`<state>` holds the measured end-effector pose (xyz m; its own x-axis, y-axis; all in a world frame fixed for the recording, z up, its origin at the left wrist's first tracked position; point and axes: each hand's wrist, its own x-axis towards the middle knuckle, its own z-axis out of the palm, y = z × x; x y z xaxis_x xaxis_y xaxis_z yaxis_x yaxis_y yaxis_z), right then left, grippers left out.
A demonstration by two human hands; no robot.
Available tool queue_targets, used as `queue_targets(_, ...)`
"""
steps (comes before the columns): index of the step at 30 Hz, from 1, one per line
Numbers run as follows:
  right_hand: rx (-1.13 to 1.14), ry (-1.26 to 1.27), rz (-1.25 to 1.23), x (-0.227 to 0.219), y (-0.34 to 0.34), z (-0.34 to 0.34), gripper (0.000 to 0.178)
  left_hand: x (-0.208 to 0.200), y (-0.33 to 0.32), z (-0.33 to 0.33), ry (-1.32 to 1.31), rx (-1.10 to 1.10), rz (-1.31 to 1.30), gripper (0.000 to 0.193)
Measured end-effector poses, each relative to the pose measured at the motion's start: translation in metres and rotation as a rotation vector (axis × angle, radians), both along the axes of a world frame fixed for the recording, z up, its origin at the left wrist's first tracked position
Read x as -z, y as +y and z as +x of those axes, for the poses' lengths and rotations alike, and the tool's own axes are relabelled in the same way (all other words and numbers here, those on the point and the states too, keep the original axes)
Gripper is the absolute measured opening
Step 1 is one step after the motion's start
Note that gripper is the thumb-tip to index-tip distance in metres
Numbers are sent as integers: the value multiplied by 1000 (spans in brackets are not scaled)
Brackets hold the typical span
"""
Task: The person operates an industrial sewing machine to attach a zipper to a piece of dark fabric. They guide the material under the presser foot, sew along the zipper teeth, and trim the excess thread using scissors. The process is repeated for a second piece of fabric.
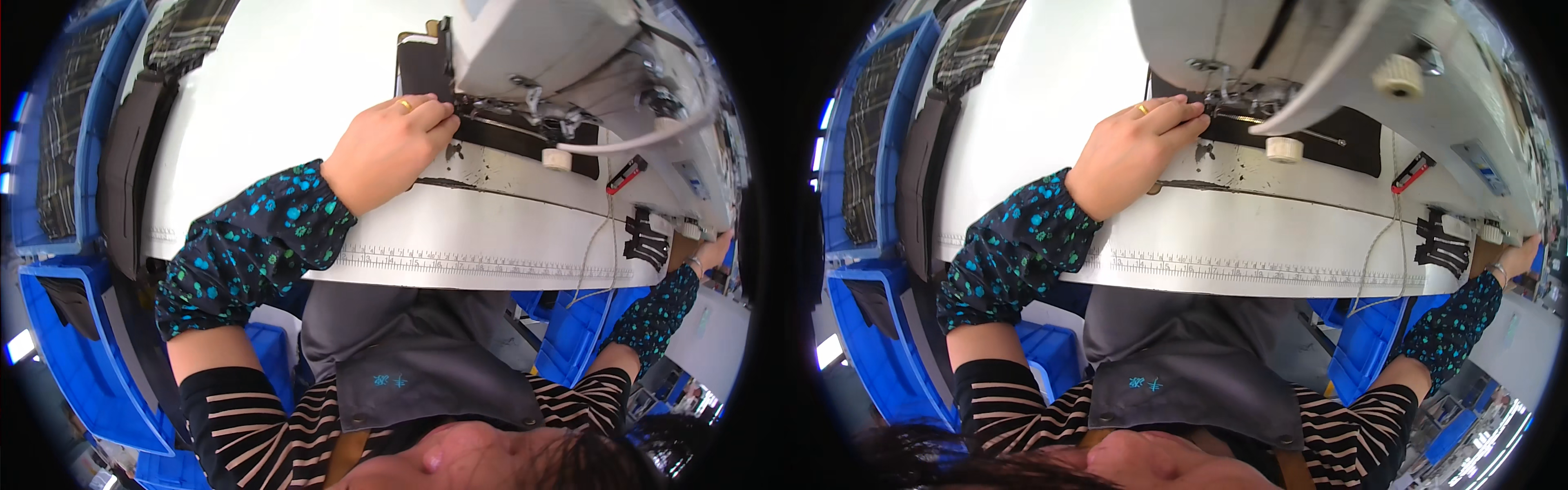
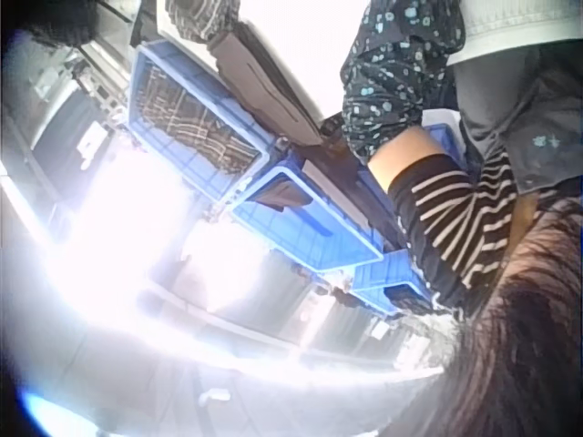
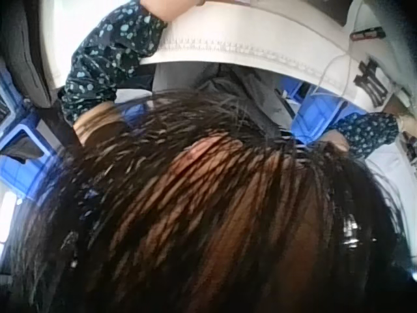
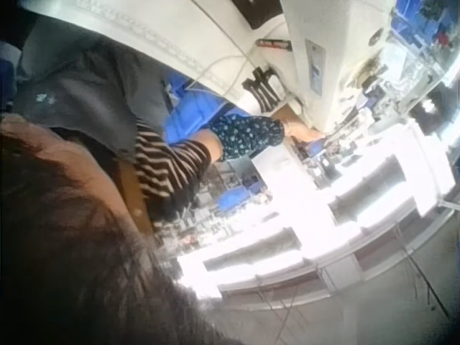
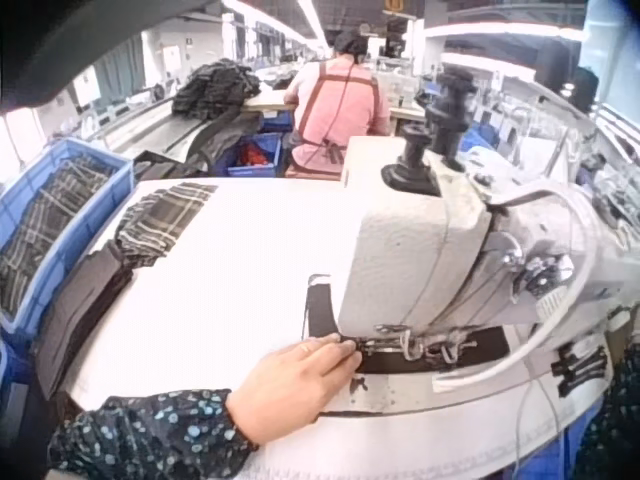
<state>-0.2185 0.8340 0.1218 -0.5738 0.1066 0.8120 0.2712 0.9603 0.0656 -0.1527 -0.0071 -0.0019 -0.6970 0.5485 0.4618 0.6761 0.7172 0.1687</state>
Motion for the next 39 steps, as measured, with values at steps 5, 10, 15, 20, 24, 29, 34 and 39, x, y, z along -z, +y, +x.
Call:
queue_targets(5,-21,187,-379,26,-70,-3,47,-4,2,0,-51,5,-37,46)
queue_targets(10,-508,396,-35,25,-312,56,30,-6,1,-2,35,14,-60,49)
queue_targets(15,-1157,-379,46,76,-535,55,26,-5,-3,0,41,0,-71,43)
queue_targets(20,-1213,-543,-55,115,-585,39,26,-5,8,1,15,-34,6,30)
queue_targets(24,-1168,-446,58,114,-585,33,18,-12,17,4,10,-49,7,26)
queue_targets(29,-1154,-518,81,113,-583,35,24,-16,18,2,-21,-32,-31,26)
queue_targets(34,-1156,-548,93,112,-584,33,28,-19,17,1,-32,-41,-46,21)
queue_targets(39,-1144,-569,75,116,-583,32,30,-19,18,-2,4,-27,-46,19)
